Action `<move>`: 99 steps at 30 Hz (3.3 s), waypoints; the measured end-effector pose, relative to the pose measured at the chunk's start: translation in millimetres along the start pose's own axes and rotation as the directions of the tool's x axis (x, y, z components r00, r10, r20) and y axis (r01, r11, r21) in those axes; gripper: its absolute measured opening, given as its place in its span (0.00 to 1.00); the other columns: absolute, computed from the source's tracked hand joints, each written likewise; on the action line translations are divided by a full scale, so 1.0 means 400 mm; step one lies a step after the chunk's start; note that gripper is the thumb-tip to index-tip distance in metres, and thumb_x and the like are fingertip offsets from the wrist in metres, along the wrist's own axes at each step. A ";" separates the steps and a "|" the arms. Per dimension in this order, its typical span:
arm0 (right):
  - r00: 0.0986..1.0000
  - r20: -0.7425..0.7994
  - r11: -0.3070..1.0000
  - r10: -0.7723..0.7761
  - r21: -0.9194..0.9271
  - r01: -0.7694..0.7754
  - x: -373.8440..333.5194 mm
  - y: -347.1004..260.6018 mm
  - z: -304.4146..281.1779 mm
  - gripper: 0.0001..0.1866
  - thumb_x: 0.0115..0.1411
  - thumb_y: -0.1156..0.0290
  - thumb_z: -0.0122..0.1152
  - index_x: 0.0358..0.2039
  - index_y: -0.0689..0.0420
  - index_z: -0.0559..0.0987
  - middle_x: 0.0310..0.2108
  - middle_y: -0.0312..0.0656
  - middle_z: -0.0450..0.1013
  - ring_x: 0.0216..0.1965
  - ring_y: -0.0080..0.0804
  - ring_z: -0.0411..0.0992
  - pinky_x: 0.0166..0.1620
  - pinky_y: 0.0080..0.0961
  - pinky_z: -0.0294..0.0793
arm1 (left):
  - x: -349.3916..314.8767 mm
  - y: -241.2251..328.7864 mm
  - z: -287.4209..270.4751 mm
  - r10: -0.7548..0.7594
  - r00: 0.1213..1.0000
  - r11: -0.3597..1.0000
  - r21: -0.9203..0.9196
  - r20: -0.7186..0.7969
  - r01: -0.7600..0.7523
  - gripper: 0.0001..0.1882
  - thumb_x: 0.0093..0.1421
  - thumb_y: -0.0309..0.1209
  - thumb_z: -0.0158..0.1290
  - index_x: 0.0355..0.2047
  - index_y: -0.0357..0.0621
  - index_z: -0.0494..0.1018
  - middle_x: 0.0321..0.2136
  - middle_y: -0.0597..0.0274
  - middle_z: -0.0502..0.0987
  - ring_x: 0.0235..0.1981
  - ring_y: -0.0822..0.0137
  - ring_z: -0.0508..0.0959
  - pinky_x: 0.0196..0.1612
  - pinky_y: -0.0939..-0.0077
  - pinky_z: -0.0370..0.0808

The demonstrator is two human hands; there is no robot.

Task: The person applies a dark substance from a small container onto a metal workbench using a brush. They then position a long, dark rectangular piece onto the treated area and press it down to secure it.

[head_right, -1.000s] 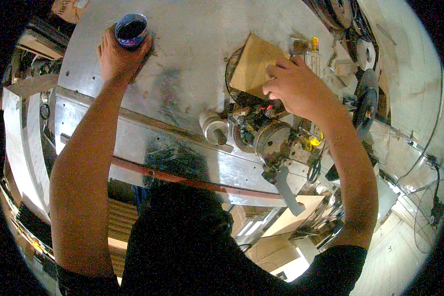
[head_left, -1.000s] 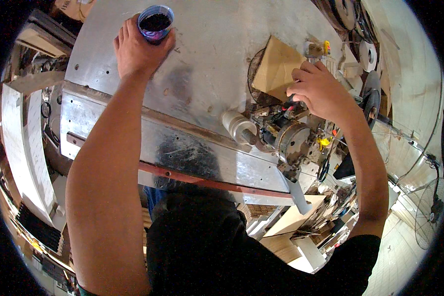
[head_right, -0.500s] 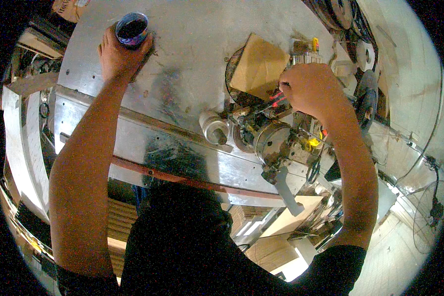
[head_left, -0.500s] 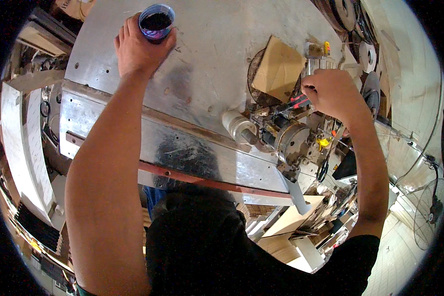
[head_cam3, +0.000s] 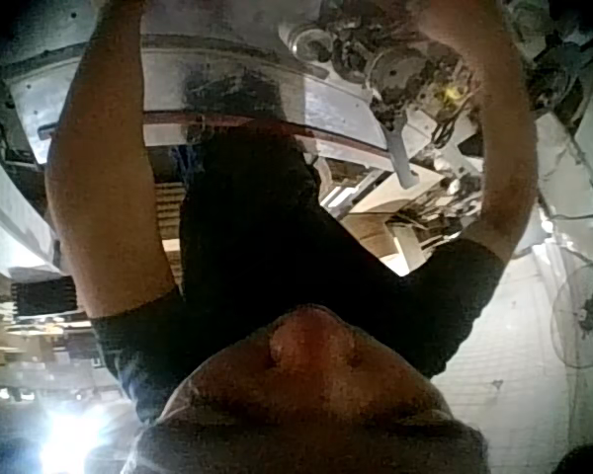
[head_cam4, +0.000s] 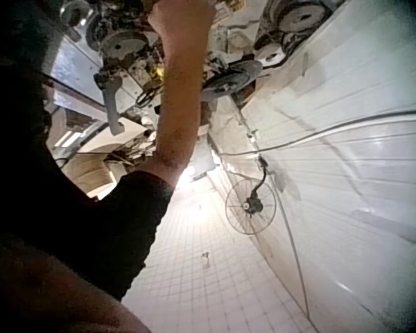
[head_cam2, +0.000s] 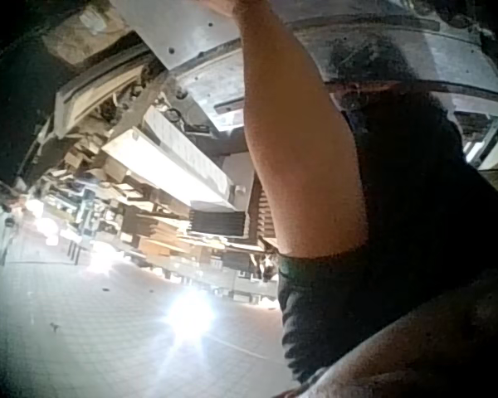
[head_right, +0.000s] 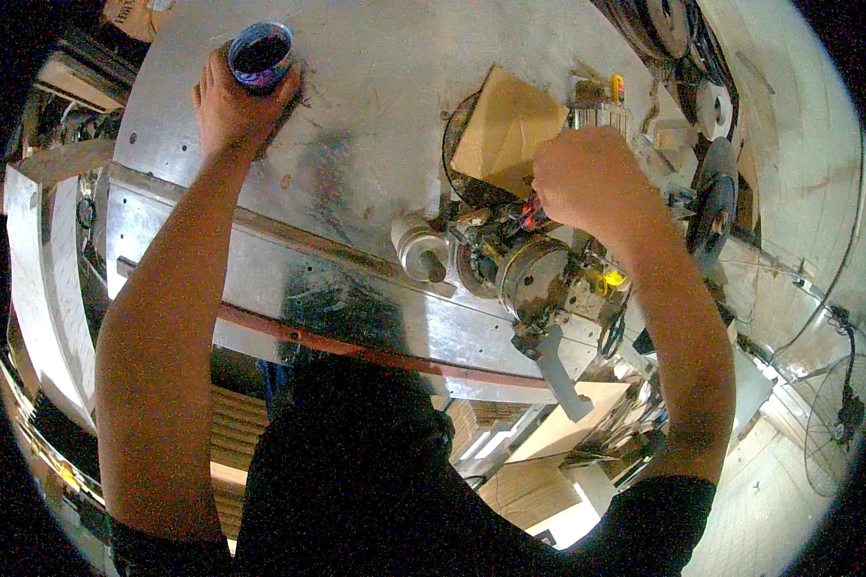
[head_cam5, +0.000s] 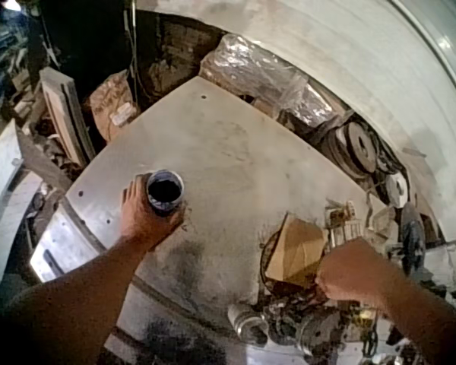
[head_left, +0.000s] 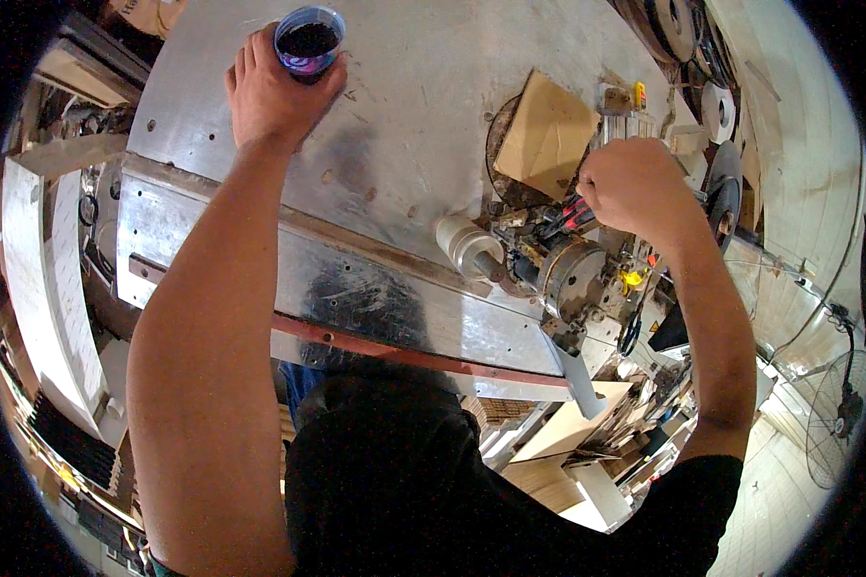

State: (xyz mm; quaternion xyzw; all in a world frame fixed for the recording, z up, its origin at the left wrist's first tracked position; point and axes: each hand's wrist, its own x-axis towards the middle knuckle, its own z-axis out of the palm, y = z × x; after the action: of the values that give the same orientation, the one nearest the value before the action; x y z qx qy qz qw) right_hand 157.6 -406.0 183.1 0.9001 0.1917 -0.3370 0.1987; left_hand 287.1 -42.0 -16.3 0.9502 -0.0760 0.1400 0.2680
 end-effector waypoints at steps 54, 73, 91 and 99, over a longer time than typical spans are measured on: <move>0.213 0.323 -0.206 0.922 0.876 -0.435 -0.819 -0.507 0.752 0.26 0.78 0.63 0.62 0.74 0.45 0.77 0.48 0.45 0.82 0.46 0.41 0.81 0.52 0.40 0.80 | 0.012 -0.051 0.058 0.012 0.999 1.000 0.014 -0.041 -0.011 0.48 0.54 0.62 0.76 0.62 0.38 0.75 0.54 0.42 0.84 0.58 0.39 0.82 0.64 0.44 0.76; 0.306 0.388 -0.126 0.870 0.774 -0.621 -0.580 -0.402 0.570 0.22 0.76 0.55 0.60 0.68 0.40 0.83 0.45 0.62 0.84 0.50 0.63 0.83 0.52 0.52 0.82 | 0.024 -0.082 0.065 0.021 1.000 0.997 0.077 -0.020 -0.019 0.52 0.52 0.66 0.75 0.61 0.38 0.74 0.57 0.43 0.82 0.61 0.41 0.80 0.66 0.44 0.74; 0.225 0.345 -0.275 0.911 0.917 -0.290 -0.724 -0.429 0.655 0.26 0.76 0.62 0.65 0.73 0.47 0.79 0.47 0.44 0.82 0.44 0.36 0.78 0.52 0.35 0.79 | 0.016 -0.060 0.062 0.027 0.999 0.996 0.081 -0.031 -0.025 0.50 0.54 0.66 0.73 0.62 0.39 0.72 0.59 0.46 0.81 0.64 0.43 0.78 0.69 0.42 0.70; 0.245 0.174 0.041 0.954 0.732 -0.681 -0.669 -0.425 0.689 0.46 0.65 0.79 0.64 0.80 0.29 0.67 0.56 0.48 0.78 0.52 0.55 0.83 0.52 0.52 0.85 | 0.017 -0.070 0.074 0.029 0.999 0.997 0.069 -0.037 -0.027 0.51 0.54 0.67 0.73 0.64 0.41 0.72 0.60 0.46 0.80 0.65 0.43 0.78 0.68 0.42 0.70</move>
State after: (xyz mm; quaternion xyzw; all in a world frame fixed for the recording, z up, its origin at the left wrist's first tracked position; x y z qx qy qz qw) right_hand -257.1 -452.6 135.9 0.8756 -0.4815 -0.0226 -0.0316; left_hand 306.4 -34.3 -52.1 0.9548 -0.0794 0.1643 0.2345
